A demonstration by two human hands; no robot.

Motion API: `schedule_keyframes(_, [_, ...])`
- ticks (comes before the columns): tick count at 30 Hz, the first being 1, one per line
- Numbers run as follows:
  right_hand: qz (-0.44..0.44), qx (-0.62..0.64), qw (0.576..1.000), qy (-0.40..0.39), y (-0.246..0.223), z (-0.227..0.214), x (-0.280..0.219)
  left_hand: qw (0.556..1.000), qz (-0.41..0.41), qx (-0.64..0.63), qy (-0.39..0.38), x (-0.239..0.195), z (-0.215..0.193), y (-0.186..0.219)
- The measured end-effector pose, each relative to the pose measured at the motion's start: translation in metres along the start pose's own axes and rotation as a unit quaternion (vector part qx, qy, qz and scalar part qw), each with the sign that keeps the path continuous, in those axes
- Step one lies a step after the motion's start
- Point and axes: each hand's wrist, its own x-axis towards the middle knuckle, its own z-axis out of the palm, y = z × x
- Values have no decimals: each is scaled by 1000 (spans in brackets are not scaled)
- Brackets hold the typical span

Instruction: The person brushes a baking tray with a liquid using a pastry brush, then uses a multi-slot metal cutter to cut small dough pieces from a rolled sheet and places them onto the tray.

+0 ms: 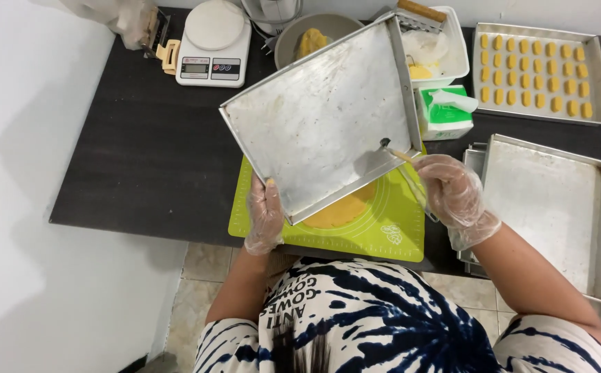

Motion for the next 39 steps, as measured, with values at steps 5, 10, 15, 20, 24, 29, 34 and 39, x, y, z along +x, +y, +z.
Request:
schedule_keyframes(5, [0, -90, 996, -4, 8, -23, -7, 1000, 3, -2, -10, -1, 4, -9])
schedule_keyframes(10, [23, -46, 999, -11, -16, -16, -9, 999, 12, 17, -25, 2, 9, -12])
schedule_keyframes(15, [23, -125, 991, 30, -2, -29, -21, 999, 18, 27, -24, 3, 15, -4])
schedule_keyframes(20, [70, -39, 997, 19, -20, -8, -45, 999, 23, 21, -39, 4, 20, -13])
schedule_keyframes(24, [41, -121, 989, 72, -19, -25, -24, 999, 24, -2, -35, 3, 23, -28])
schedule_keyframes(29, [129, -54, 990, 35, -37, -1, -56, 999, 32, -4, -38, 0, 25, -17])
schedule_keyframes(34, [66, -116, 988, 73, -34, -6, -48, 999, 25, 9, -34, -6, 24, -28])
schedule_keyframes(39, [167, -19, 986, 20, -50, 13, -63, 999, 29, 7, -34, -3, 22, -10])
